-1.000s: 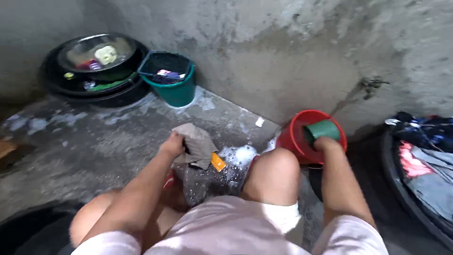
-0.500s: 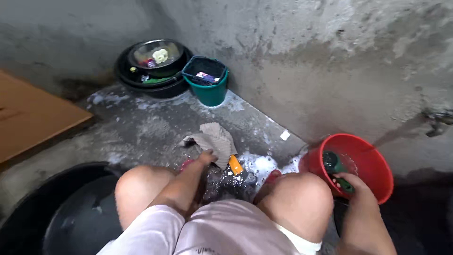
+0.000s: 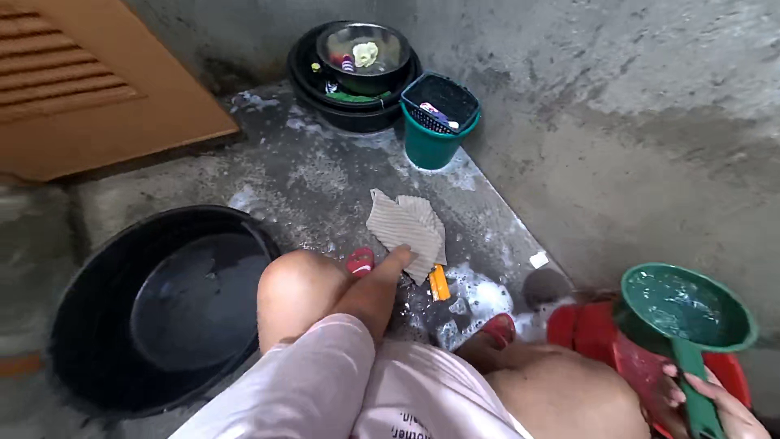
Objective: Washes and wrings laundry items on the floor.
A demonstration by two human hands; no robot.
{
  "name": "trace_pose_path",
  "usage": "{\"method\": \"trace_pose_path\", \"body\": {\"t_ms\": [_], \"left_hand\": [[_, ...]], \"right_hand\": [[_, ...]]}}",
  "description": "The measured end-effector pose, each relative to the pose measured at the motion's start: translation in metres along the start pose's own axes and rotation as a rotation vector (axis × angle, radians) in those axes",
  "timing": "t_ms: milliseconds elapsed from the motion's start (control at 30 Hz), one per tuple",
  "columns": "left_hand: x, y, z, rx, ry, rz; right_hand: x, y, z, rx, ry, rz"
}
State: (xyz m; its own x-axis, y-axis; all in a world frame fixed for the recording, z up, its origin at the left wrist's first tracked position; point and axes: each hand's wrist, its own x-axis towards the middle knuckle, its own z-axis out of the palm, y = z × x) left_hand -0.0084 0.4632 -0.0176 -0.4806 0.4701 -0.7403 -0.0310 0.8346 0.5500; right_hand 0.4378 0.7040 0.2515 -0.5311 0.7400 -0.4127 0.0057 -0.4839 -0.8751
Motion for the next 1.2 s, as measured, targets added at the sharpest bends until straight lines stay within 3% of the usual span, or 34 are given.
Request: {"method": "trace_pose_path", "body": {"t_ms": [100,200,333,433,500,567,600,733,800,967,1067,1133,1200], "left_hand": [[0.019,0.009,0.008,-0.387,0.208,-0.125],[0.032,0.002,0.019,-0.627,0.277,-0.232],[0.056,-0.015,0.027,-0.888,0.386,-0.37],[0.066,-0.01,0.034,-1.07,0.493,-0.361],[0.06,-0.016,0.037,-0.885,0.511,-0.314],[0.033,-0.016,0.026,-0.462,0.381,-0.275],[0.027,-0.017,0.024,-0.41,0.361,-0.254],[0.064,-0.031,0.039,-1.049,0.435,-0.305],[0.066,-0.019,0.034,-1.033,0.415,-0.234],[0.03,0.03,0.019,-0.657,0.441,0.068],[0.009,0.069,0.01,-0.974,0.422,0.134],[-0.006,0.084,-0.002,-1.259,0.368,0.077],[-0.02,0.089,-0.02,-1.344,0.294,0.011]], "right_hand": [[0.014,0.004,0.052,0.193,-0.195,0.104],[0.035,0.03,0.098,0.353,-0.303,0.268],[0.058,0.079,0.141,0.292,-0.451,0.48],[0.072,0.104,0.154,0.168,-0.523,0.63],[0.074,0.111,0.166,0.077,-0.53,0.692],[0.076,0.118,0.177,0.005,-0.537,0.731],[0.077,0.121,0.18,-0.028,-0.538,0.734],[0.07,0.126,0.197,-0.308,-0.464,0.607],[0.067,0.122,0.209,-0.527,-0.425,0.502],[0.059,0.105,0.247,-0.946,-0.341,0.197],[0.063,0.097,0.262,-1.086,-0.332,-0.011],[0.066,0.091,0.268,-1.112,-0.303,-0.105],[0.064,0.077,0.267,-0.992,-0.194,-0.148]]}}
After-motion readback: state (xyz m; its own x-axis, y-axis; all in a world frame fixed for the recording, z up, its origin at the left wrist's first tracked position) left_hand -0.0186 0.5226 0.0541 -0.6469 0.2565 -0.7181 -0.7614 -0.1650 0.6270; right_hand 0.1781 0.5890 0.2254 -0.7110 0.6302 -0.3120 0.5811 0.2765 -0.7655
